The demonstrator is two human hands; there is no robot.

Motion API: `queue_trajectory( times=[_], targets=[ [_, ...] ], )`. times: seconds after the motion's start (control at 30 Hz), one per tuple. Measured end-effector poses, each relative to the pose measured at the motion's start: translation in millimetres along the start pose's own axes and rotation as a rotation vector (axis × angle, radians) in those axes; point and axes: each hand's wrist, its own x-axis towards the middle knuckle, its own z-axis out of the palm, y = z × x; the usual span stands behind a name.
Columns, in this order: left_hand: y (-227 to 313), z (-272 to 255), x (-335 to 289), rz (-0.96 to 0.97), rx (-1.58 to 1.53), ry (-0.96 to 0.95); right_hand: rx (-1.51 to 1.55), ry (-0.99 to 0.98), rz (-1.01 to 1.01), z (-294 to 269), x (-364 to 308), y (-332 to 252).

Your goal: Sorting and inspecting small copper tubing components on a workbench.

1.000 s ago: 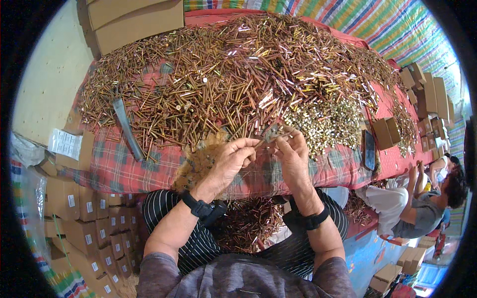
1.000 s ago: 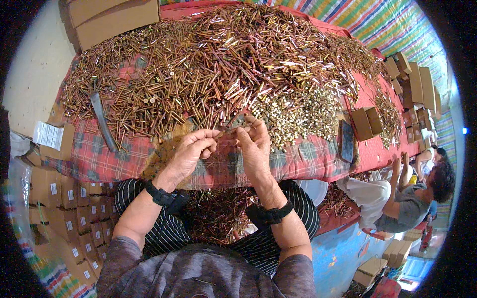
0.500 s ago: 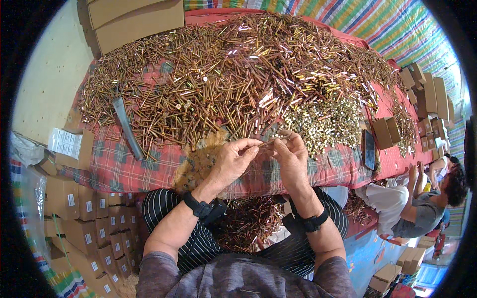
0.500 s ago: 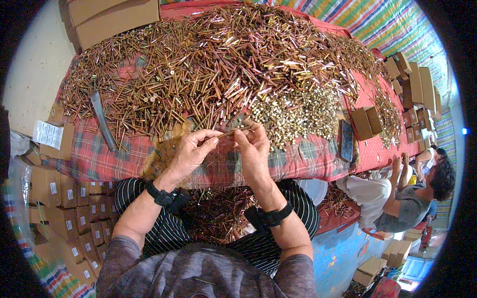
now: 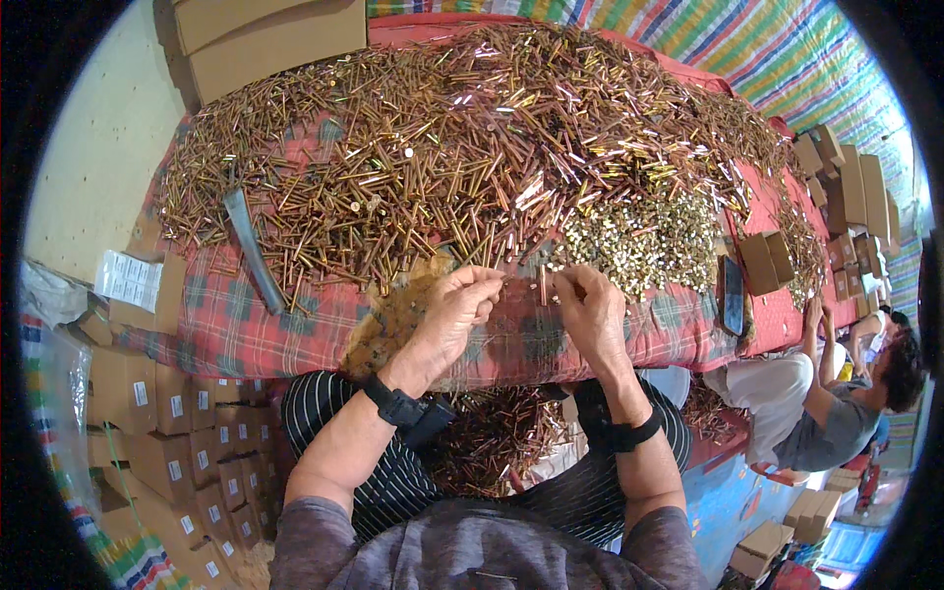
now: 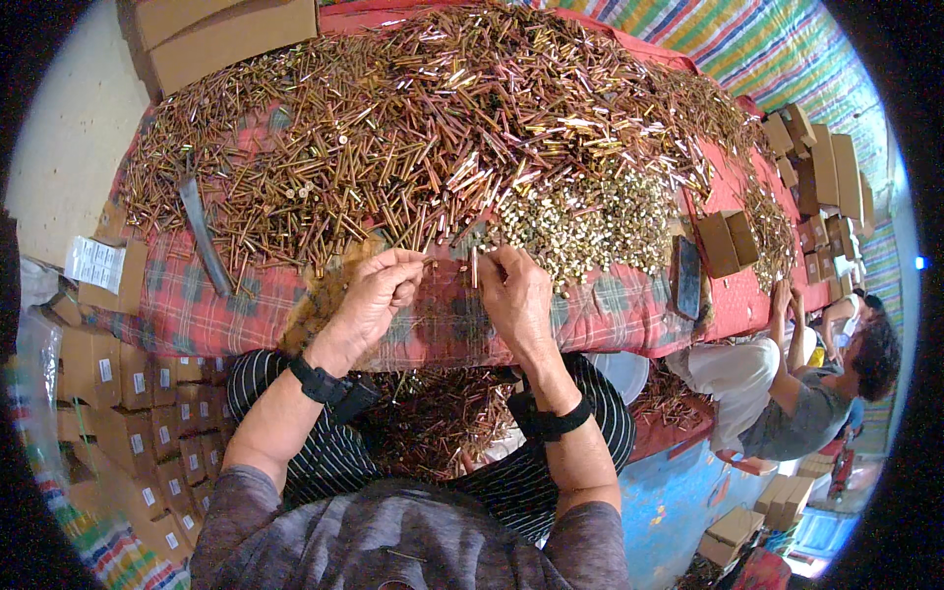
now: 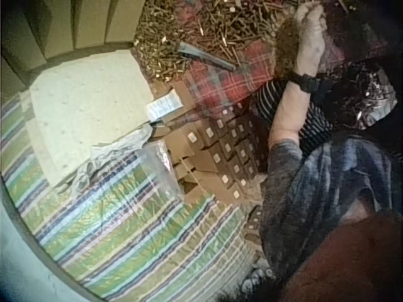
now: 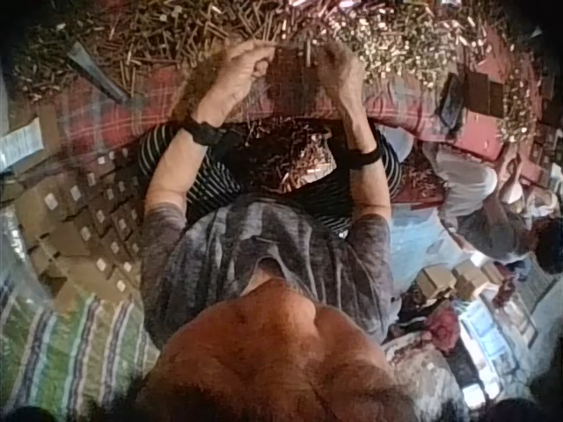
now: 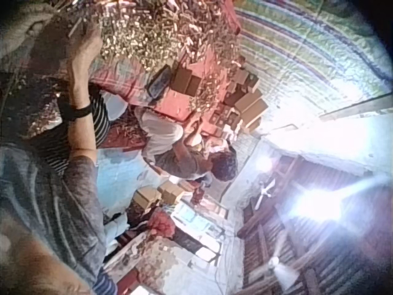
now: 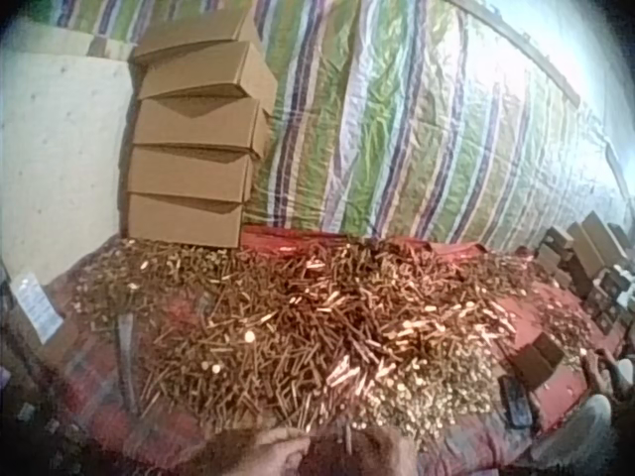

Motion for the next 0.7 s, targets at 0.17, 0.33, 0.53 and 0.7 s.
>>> queue_trajectory(
  times=[0.17,0.33,0.53,0.7],
  targets=[
    [-2,-1,2,-0.010,-0.077,0.057,-0.402,-0.003,-0.268,18,-7,1],
    [-1,-2,2,0.049,0.041,0.059,-0.640,-0.004,-0.352,29,0,9],
    [5,0,-2,0.057,0.062,0.057,0.043,-0.047,-0.020,21,-4,-18],
    [7,2,-3,0.010,0.028,0.039,0.743,-0.210,0.217,17,-5,-23]
  ],
)
